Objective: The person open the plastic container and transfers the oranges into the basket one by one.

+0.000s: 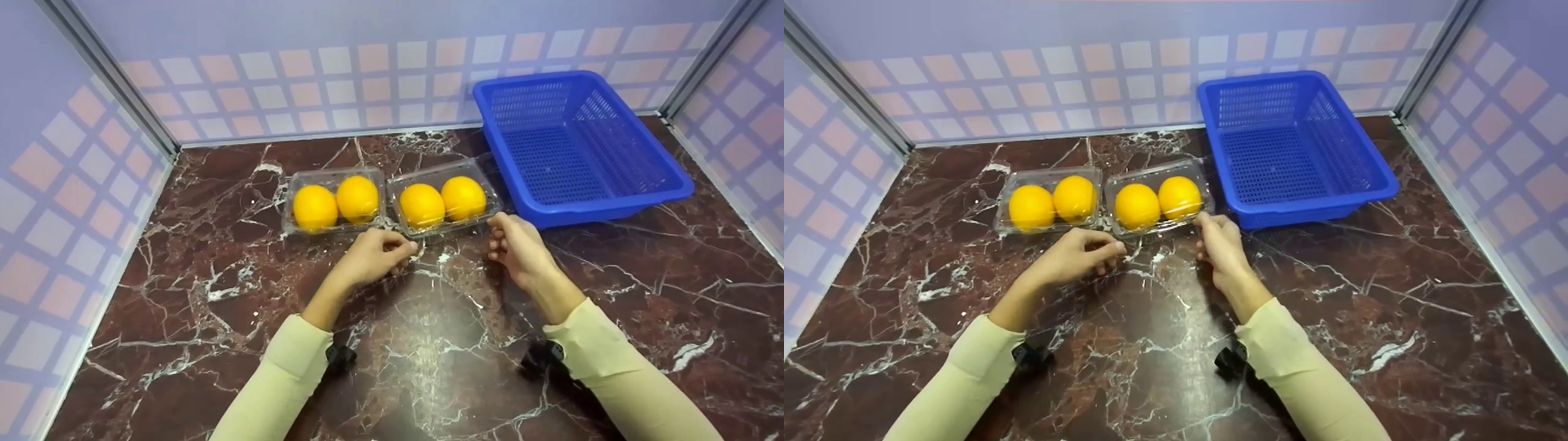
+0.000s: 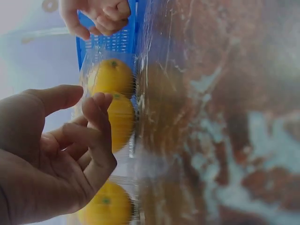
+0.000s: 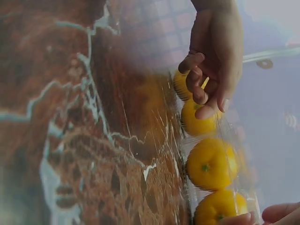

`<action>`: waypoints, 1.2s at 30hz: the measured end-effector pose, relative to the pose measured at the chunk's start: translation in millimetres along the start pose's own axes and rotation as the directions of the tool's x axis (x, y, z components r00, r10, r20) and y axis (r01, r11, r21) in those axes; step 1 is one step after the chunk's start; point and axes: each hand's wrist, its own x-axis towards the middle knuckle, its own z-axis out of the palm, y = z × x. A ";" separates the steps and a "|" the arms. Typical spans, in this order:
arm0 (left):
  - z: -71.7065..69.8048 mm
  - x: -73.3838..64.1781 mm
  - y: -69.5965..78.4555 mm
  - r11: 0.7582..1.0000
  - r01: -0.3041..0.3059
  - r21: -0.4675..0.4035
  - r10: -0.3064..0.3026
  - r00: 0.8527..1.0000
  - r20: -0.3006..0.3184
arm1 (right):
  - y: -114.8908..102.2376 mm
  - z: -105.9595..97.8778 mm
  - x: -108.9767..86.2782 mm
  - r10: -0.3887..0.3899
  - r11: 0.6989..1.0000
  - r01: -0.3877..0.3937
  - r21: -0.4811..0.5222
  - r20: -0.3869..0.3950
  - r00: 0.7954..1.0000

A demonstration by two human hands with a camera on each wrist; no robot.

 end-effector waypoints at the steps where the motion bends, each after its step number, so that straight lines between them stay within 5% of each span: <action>1: -0.1 -0.4 -2.3 0.999 0.021 -0.050 -0.021 1.000 0.011 | 0.4 1.8 -0.9 -0.025 0.999 0.025 -0.034 0.007 1.000; 4: 3.3 -1.0 -7.7 0.969 0.089 -0.233 -0.083 0.996 0.035 | 1.3 6.2 -2.6 -0.137 0.978 0.143 -0.153 0.052 0.989; 6: 7.8 -0.6 -10.3 0.925 0.124 -0.358 -0.119 0.992 0.037 | 1.4 8.6 -2.7 -0.255 0.921 0.281 -0.270 0.126 0.959; 8: 12.8 -0.7 -12.2 0.865 0.154 -0.478 -0.158 0.987 0.033 | 0.7 10.2 -2.2 -0.387 0.790 0.448 -0.419 0.227 0.894; 11: 20.2 -1.3 -13.7 0.771 0.185 -0.609 -0.218 0.976 0.020 | -0.6 12.0 -0.1 -0.533 0.493 0.649 -0.579 0.389 0.751; 13: 24.3 -1.3 -14.0 0.711 0.188 -0.678 -0.248 0.969 0.009 | -1.6 12.9 1.3 -0.573 0.310 0.704 -0.639 0.466 0.674; 16: 29.8 0.0 -14.1 0.623 0.184 -0.761 -0.283 0.959 0.000 | -1.8 13.7 3.4 -0.577 0.116 0.721 -0.683 0.545 0.608; 19: 34.2 1.7 -13.9 0.559 0.181 -0.809 -0.309 0.951 -0.001 | -1.3 15.0 4.6 -0.559 -0.017 0.713 -0.701 0.598 0.575; 22: 36.3 2.2 -12.3 0.531 0.184 -0.827 -0.331 0.943 -0.003 | -1.3 17.5 5.5 -0.543 -0.082 0.718 -0.691 0.635 0.549; 26: 37.3 2.9 -9.0 0.515 0.182 -0.838 -0.349 0.937 -0.010 | -2.7 22.4 6.0 -0.531 -0.110 0.721 -0.684 0.654 0.539; 36: 41.1 5.9 -5.8 0.496 0.145 -0.856 -0.365 0.929 -0.054 | -8.0 29.1 9.6 -0.480 -0.061 0.714 -0.698 0.647 0.592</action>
